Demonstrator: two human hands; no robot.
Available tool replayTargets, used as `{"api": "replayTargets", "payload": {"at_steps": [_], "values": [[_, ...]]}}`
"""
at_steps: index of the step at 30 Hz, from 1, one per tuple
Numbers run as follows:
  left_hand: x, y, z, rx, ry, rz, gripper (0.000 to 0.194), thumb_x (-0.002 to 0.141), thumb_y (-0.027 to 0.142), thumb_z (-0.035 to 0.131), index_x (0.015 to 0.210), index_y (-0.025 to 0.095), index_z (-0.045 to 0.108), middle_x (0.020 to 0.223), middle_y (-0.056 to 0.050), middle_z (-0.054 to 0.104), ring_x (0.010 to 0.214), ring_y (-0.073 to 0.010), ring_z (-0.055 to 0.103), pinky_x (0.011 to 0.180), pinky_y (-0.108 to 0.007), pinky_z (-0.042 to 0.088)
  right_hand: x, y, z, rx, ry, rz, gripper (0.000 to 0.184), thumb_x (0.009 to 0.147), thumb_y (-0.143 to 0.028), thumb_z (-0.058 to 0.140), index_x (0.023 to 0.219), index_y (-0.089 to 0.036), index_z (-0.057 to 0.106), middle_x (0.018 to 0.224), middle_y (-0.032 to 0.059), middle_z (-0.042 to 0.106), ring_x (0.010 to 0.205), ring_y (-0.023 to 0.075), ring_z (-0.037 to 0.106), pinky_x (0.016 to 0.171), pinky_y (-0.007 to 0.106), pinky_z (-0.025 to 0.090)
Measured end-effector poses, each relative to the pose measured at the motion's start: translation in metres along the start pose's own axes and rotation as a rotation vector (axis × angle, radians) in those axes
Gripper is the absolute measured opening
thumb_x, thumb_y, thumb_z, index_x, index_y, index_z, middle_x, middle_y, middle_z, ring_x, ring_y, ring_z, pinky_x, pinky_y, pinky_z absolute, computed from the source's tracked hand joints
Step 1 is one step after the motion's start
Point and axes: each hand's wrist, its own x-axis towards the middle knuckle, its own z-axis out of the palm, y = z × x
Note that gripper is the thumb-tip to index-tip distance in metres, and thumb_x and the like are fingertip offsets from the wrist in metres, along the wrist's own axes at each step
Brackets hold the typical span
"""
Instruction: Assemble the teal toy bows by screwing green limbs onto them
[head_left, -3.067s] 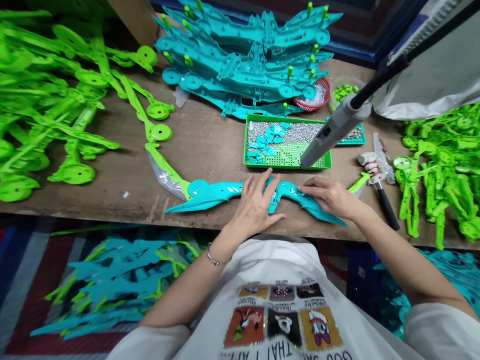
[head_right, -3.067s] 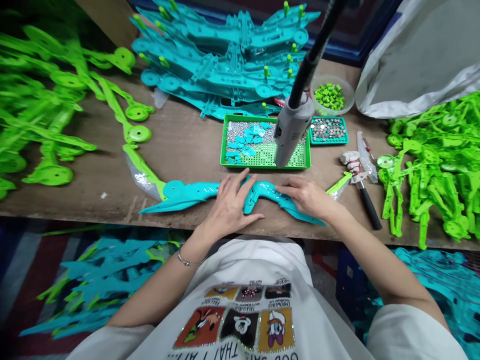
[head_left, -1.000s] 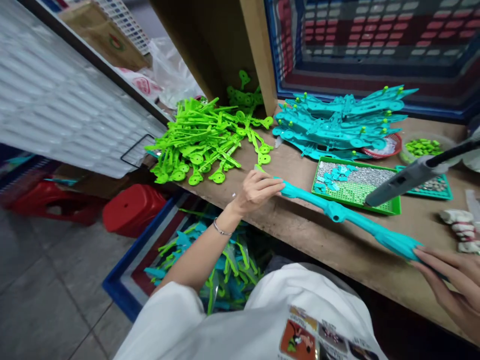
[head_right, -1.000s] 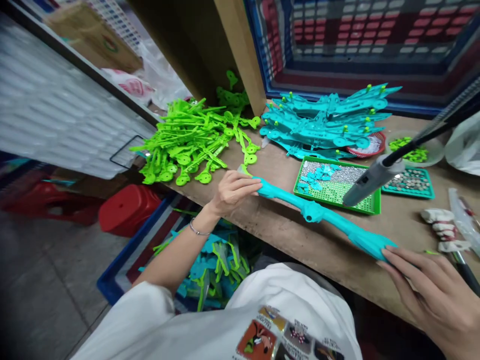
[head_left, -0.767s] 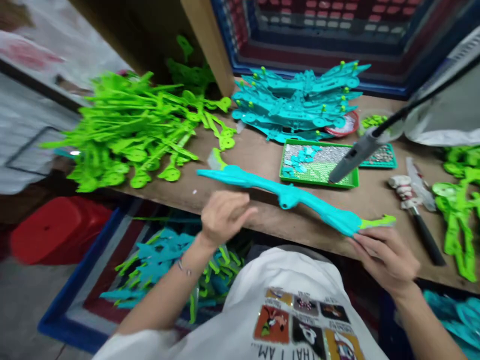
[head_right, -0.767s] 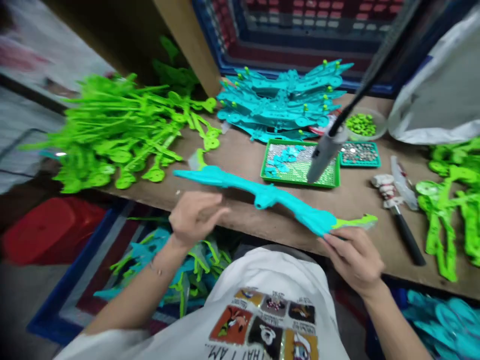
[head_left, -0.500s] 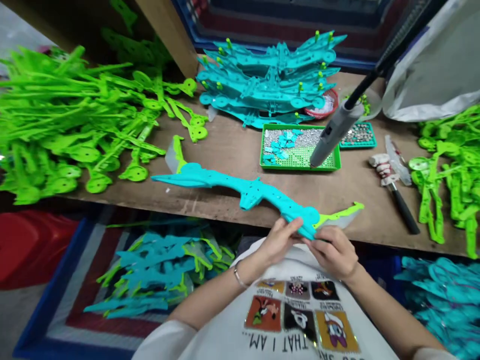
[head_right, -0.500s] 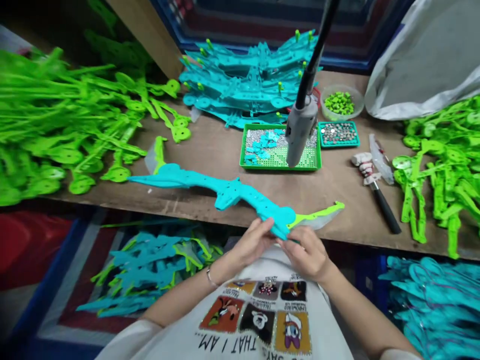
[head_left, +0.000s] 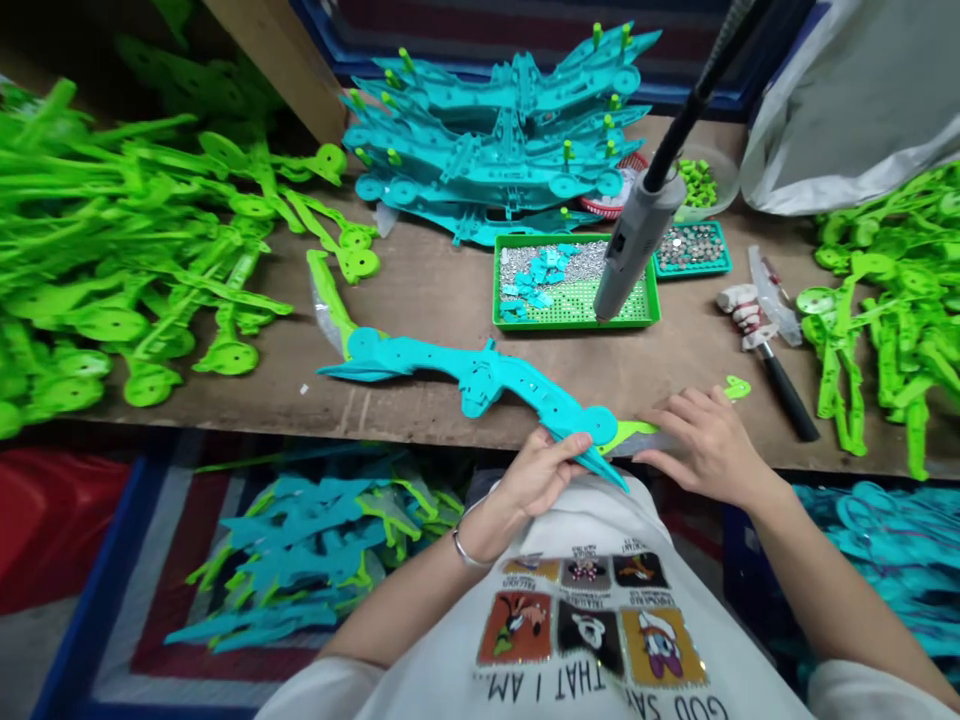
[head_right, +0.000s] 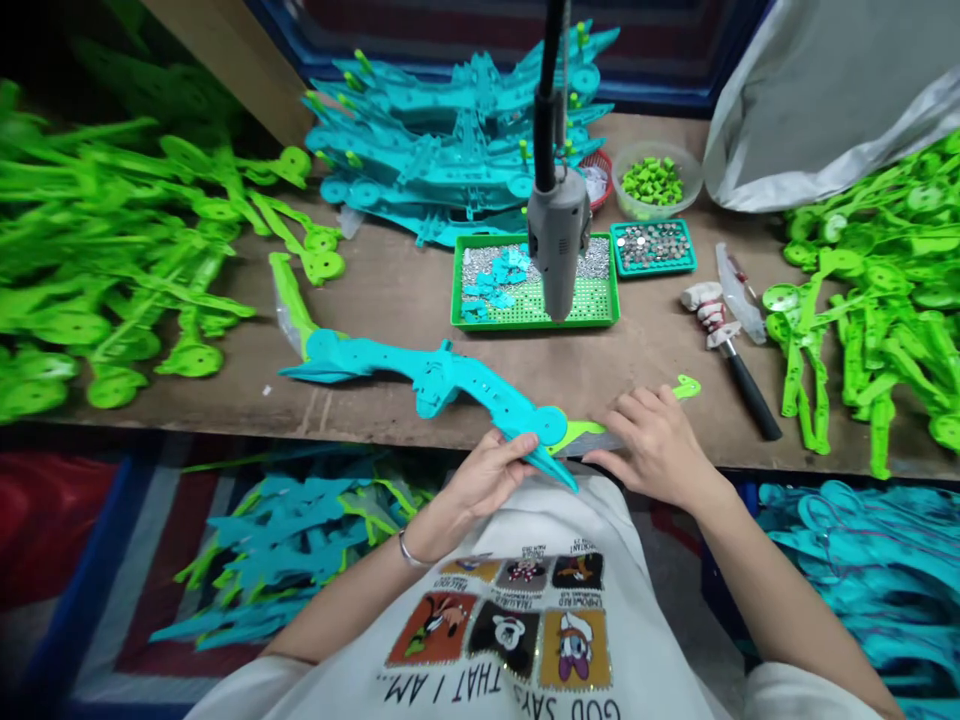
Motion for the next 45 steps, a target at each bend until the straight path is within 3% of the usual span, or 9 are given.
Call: {"api": "replayTargets", "payload": {"at_steps": [10, 14, 18, 20, 23, 28, 31, 37, 45], "values": [[-0.011, 0.017, -0.016, 0.158, -0.027, 0.074, 0.044, 0.083, 0.046, 0.081, 0.116, 0.021, 0.068, 0.11, -0.009, 0.077, 0.091, -0.0217, 0.077, 0.087, -0.037, 0.061, -0.005, 0.021, -0.004, 0.012, 0.077, -0.05, 0.039, 0.09, -0.051, 0.071, 0.118, -0.024, 0.07, 0.098, 0.0063, 0.073, 0.09, 0.0237, 0.061, 0.089, 0.044, 0.036], [-0.046, 0.06, -0.042, 0.893, -0.001, 0.258, 0.031, 0.09, 0.047, 0.073, 0.103, 0.019, 0.077, 0.097, -0.011, 0.078, 0.081, -0.0227, 0.076, 0.074, -0.034, 0.059, -0.008, 0.028, 0.002, -0.013, 0.111, -0.091, 0.039, 0.087, -0.049, 0.075, 0.118, -0.025, 0.07, 0.098, 0.0056, 0.074, 0.088, 0.0235, 0.063, 0.089, 0.044, 0.037], [-0.064, 0.127, -0.059, 1.639, 0.225, 0.974, 0.043, 0.092, 0.035, 0.071, 0.133, 0.023, 0.065, 0.128, -0.014, 0.07, 0.121, -0.0304, 0.063, 0.107, -0.05, 0.048, -0.01, 0.028, 0.001, -0.119, 0.189, -0.116, 0.036, 0.086, -0.044, 0.077, 0.116, -0.026, 0.071, 0.099, 0.0044, 0.075, 0.088, 0.0231, 0.063, 0.088, 0.043, 0.037], [-0.06, 0.155, -0.065, 1.925, 0.268, 1.003, 0.062, 0.089, 0.039, 0.075, 0.145, 0.021, 0.053, 0.138, -0.017, 0.063, 0.132, -0.0348, 0.055, 0.113, -0.056, 0.039, -0.01, 0.025, -0.004, -0.216, 0.229, -0.116, 0.037, 0.086, -0.042, 0.078, 0.119, -0.027, 0.07, 0.097, 0.0033, 0.076, 0.083, 0.0216, 0.061, 0.085, 0.041, 0.037], [-0.049, 0.173, -0.07, 2.169, 0.116, 0.899, 0.051, 0.092, 0.046, 0.071, 0.134, 0.02, 0.057, 0.113, -0.011, 0.069, 0.11, -0.0297, 0.064, 0.1, -0.046, 0.046, -0.005, 0.013, -0.013, -0.303, 0.248, -0.048, 0.039, 0.088, -0.038, 0.077, 0.124, -0.028, 0.068, 0.095, 0.0036, 0.075, 0.082, 0.0217, 0.06, 0.086, 0.042, 0.038], [-0.04, 0.158, -0.08, 2.255, 0.09, 0.977, 0.021, 0.099, 0.04, 0.062, 0.103, 0.019, 0.064, 0.092, -0.006, 0.065, 0.087, -0.0232, 0.063, 0.074, -0.034, 0.042, 0.027, -0.02, -0.014, -0.066, 0.232, 0.017, 0.051, 0.093, -0.038, 0.07, 0.14, -0.022, 0.057, 0.123, 0.0102, 0.071, 0.109, 0.0282, 0.063, 0.111, 0.052, 0.037], [-0.042, 0.15, -0.076, 2.247, 0.13, 0.998, 0.013, 0.098, 0.032, 0.062, 0.102, 0.019, 0.064, 0.093, -0.007, 0.066, 0.088, -0.0238, 0.063, 0.075, -0.034, 0.042, 0.05, -0.03, 0.001, 0.006, 0.2, -0.023, 0.045, 0.098, -0.031, 0.063, 0.14, -0.019, 0.056, 0.121, 0.012, 0.069, 0.108, 0.0275, 0.061, 0.102, 0.049, 0.045], [-0.043, 0.129, -0.022, 1.994, 0.03, 1.205, 0.064, 0.089, 0.056, 0.071, 0.138, 0.018, 0.054, 0.124, -0.013, 0.07, 0.116, -0.0286, 0.063, 0.106, -0.046, 0.042, 0.064, -0.028, 0.022, 0.075, 0.175, -0.017, 0.033, 0.099, -0.029, 0.06, 0.13, -0.019, 0.062, 0.114, 0.0124, 0.068, 0.094, 0.0256, 0.059, 0.08, 0.041, 0.05], [-0.016, 0.1, 0.005, 2.156, 0.072, 1.363, 0.019, 0.101, 0.035, 0.061, 0.108, 0.02, 0.07, 0.078, -0.001, 0.07, 0.074, -0.0188, 0.062, 0.08, -0.038, 0.041, 0.065, -0.033, 0.04, 0.144, 0.308, -0.035, 0.037, 0.097, -0.02, 0.062, 0.134, -0.018, 0.058, 0.111, 0.0116, 0.071, 0.099, 0.0263, 0.062, 0.087, 0.042, 0.05]]}}
